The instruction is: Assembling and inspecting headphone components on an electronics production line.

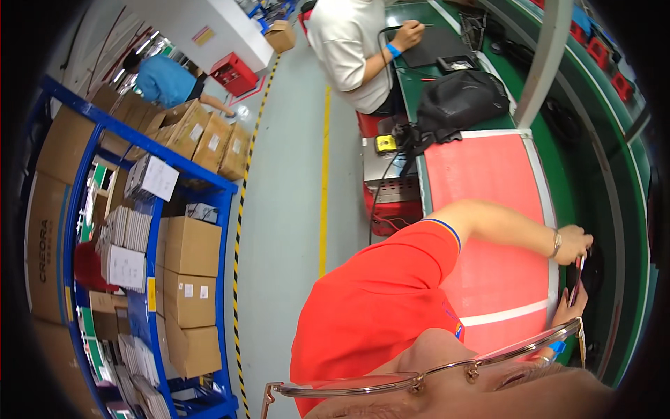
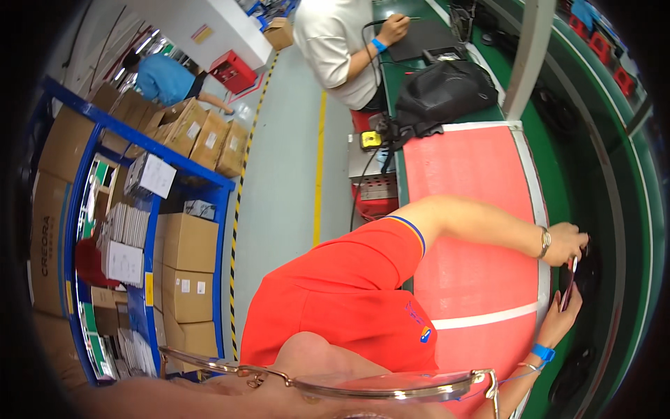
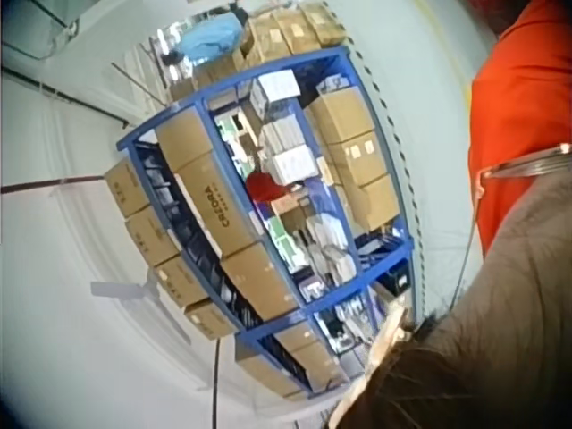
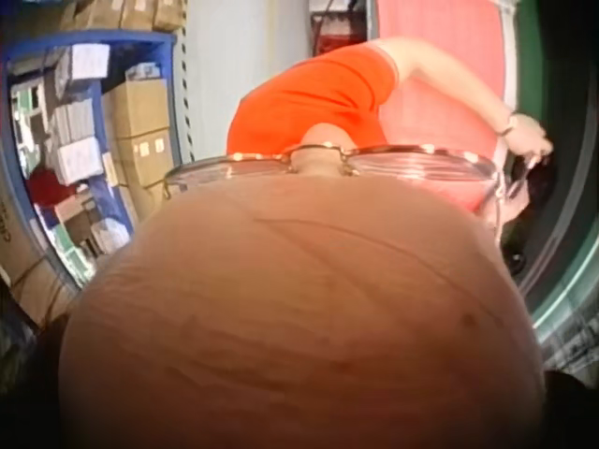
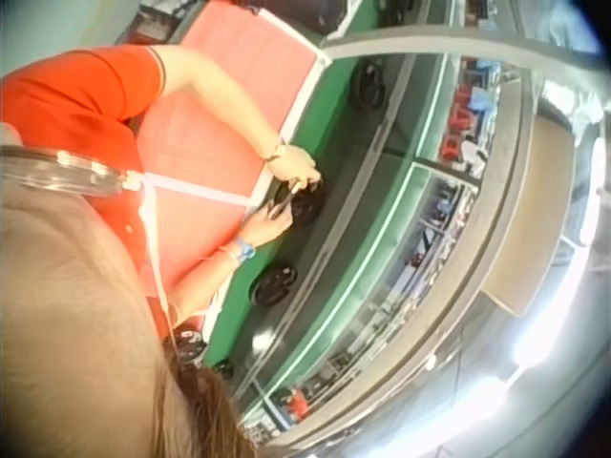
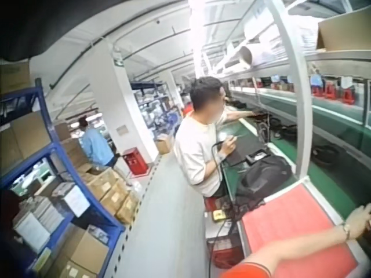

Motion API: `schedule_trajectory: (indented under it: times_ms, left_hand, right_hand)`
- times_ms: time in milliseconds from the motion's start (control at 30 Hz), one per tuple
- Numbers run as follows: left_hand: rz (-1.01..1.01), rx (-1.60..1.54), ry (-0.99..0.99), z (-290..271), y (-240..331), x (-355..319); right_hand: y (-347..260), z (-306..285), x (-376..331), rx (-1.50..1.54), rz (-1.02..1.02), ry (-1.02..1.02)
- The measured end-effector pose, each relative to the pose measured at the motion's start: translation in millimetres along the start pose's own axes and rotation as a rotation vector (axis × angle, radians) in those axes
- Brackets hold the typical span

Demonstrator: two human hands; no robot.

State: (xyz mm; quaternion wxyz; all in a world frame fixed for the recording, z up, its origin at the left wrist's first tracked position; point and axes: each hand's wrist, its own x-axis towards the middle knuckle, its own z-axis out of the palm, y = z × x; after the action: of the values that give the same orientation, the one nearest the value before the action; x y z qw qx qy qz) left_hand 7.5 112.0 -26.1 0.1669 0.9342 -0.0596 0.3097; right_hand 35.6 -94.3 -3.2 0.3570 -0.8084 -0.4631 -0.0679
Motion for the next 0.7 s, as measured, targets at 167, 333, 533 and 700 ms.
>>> schedule_trajectory:
  times_ms: [167, 333, 533, 700]
  left_hand:
    - [-0.006, -0.036, 0.046, -14, 7, -18]
    - [0.002, -0.291, 0.067, -61, 48, -33]
    - [0.036, -0.498, 0.028, -110, 107, -88]
    - [0.14, -0.618, 0.051, -123, 129, -146]
  right_hand:
    - [47, 13, -6, -0.013, 0.125, -0.113]
    - [4, -22, -48, 0.273, 0.175, -0.025]
    - [-62, -65, -85, 0.237, -0.222, 0.002]
    - [-121, -115, -133, -0.116, -0.173, -0.27]
